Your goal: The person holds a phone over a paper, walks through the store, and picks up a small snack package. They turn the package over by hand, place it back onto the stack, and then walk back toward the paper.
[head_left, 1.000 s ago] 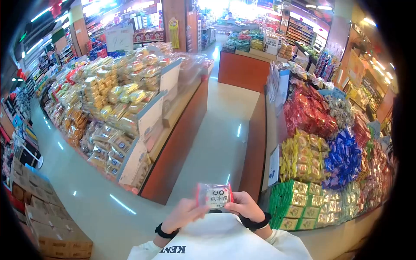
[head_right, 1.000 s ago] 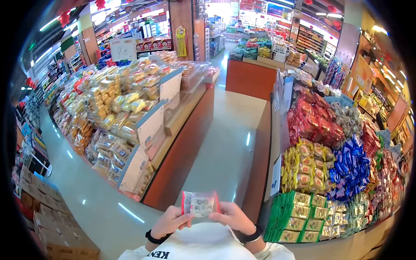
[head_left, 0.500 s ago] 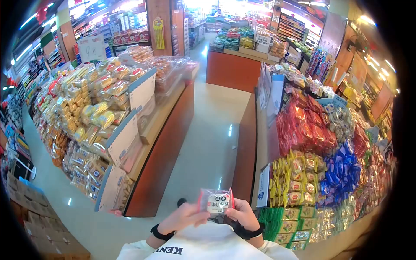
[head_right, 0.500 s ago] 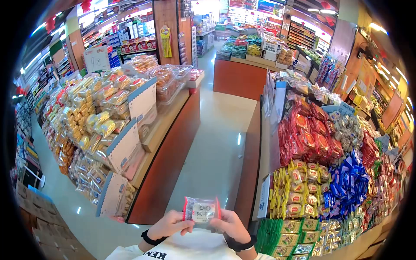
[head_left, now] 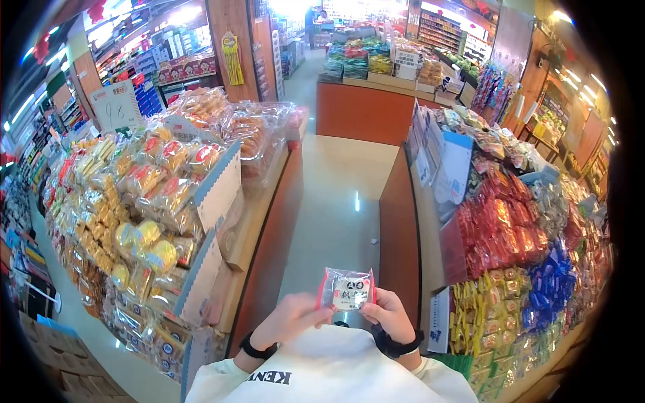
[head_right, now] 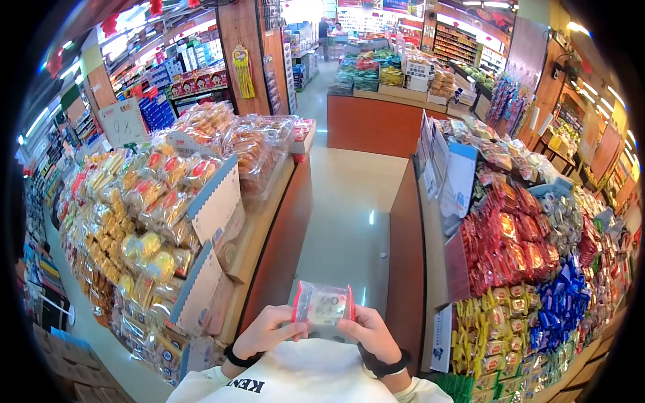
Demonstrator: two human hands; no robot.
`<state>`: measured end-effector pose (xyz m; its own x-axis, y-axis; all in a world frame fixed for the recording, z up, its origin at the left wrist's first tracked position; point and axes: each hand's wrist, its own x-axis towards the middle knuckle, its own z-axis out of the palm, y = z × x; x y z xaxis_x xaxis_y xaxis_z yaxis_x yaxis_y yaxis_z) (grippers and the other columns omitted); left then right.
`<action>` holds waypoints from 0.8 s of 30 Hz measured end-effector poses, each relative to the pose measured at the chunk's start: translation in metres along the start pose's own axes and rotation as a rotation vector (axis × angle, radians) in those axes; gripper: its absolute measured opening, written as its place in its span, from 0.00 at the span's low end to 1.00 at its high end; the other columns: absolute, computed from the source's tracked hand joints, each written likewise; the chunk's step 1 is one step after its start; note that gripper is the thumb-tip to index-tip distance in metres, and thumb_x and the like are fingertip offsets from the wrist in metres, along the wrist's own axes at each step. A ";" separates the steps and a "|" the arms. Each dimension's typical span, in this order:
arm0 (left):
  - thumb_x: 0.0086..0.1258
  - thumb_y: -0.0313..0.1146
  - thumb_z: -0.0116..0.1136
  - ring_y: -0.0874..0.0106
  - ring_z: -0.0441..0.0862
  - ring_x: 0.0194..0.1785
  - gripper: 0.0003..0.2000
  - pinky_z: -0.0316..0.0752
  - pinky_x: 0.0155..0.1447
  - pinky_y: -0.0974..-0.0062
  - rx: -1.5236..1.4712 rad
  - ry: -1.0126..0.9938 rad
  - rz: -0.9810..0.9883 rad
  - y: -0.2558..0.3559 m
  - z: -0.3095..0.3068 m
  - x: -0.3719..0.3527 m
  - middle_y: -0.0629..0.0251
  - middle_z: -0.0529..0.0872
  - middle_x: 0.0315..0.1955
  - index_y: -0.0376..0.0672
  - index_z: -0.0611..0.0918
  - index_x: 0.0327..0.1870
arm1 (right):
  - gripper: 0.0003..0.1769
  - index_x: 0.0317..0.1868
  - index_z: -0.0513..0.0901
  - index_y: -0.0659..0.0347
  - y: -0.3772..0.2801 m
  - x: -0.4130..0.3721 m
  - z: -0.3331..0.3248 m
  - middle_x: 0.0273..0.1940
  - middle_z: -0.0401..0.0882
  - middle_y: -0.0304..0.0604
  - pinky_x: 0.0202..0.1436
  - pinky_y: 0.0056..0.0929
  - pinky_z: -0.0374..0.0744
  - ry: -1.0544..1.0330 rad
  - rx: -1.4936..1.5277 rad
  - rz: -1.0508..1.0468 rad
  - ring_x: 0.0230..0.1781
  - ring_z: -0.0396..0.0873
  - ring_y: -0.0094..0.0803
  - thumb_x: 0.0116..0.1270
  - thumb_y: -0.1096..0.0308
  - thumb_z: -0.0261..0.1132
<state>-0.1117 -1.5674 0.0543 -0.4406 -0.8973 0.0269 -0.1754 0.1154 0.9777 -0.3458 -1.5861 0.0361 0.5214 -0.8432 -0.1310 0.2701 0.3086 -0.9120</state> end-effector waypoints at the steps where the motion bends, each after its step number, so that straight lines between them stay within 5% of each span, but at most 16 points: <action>1: 0.70 0.32 0.54 0.78 0.76 0.28 0.09 0.71 0.35 0.80 -0.008 0.011 -0.002 -0.003 -0.011 0.005 0.65 0.81 0.25 0.34 0.80 0.34 | 0.17 0.51 0.77 0.68 -0.003 0.012 0.004 0.31 0.71 0.27 0.30 0.13 0.60 -0.002 0.009 0.009 0.27 0.60 0.13 0.66 0.66 0.63; 15: 0.69 0.34 0.56 0.75 0.80 0.31 0.09 0.74 0.39 0.77 -0.094 0.085 -0.068 -0.047 -0.098 0.079 0.63 0.83 0.29 0.36 0.82 0.38 | 0.14 0.47 0.77 0.66 -0.011 0.156 -0.026 0.31 0.73 0.31 0.31 0.17 0.63 -0.174 -0.011 0.120 0.27 0.62 0.15 0.66 0.64 0.63; 24: 0.68 0.34 0.57 0.69 0.80 0.36 0.12 0.73 0.45 0.72 0.039 0.141 -0.036 -0.042 -0.119 0.214 0.58 0.84 0.34 0.36 0.80 0.46 | 0.15 0.47 0.78 0.67 -0.066 0.249 -0.113 0.31 0.73 0.30 0.32 0.17 0.63 -0.217 -0.064 0.134 0.28 0.63 0.17 0.67 0.64 0.62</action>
<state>-0.0939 -1.8149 0.0439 -0.3057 -0.9518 0.0239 -0.2236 0.0962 0.9699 -0.3258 -1.8660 0.0201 0.7126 -0.6802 -0.1718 0.1392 0.3771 -0.9157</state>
